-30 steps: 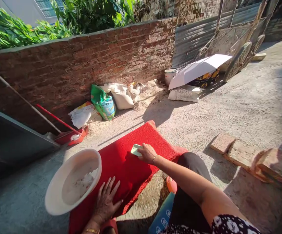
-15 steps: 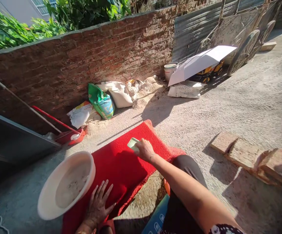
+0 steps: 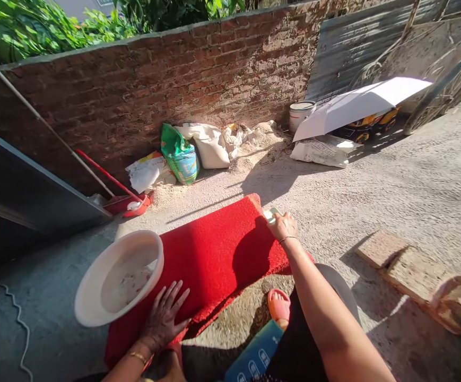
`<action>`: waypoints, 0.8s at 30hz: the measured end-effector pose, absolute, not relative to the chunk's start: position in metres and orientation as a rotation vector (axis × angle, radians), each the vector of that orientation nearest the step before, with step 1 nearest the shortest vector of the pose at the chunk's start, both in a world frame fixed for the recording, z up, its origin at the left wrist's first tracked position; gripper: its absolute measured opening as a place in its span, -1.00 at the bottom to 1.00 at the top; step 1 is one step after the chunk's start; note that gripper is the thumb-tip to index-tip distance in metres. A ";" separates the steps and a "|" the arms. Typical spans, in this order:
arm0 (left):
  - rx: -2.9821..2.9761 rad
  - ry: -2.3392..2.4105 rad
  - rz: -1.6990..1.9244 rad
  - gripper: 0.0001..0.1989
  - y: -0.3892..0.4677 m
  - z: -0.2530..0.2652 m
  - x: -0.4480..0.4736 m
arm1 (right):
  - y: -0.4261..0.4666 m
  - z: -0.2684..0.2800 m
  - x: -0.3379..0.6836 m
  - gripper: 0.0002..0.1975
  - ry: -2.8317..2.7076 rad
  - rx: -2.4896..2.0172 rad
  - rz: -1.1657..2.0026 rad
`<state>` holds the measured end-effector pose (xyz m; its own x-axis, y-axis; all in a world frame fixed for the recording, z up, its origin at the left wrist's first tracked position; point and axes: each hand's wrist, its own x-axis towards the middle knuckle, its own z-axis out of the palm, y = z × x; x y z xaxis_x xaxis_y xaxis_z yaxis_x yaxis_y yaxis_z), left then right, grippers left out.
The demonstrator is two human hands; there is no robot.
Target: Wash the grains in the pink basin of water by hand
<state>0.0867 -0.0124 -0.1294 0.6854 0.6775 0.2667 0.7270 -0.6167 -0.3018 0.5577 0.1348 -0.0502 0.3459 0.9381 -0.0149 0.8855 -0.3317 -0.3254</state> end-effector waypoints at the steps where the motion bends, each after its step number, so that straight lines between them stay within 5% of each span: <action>1: -2.514 -1.102 -0.175 -0.29 -0.013 -0.129 0.087 | 0.135 -0.049 0.564 -0.61 -1.581 -2.385 0.268; 13: -2.521 -1.155 -0.130 -0.26 -0.018 -0.123 0.091 | 0.097 -0.070 0.372 -0.65 -2.410 -1.431 0.369; 24: -2.541 -1.193 -0.149 -0.26 -0.019 -0.122 0.094 | 0.140 -0.057 0.510 -0.52 -1.718 -2.217 0.487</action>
<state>0.0943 -0.0194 -0.1221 0.6441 0.7292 0.2311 0.7636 -0.5955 -0.2494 0.5100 0.1399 -0.0571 0.2298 0.9695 -0.0852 0.8702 -0.2438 -0.4282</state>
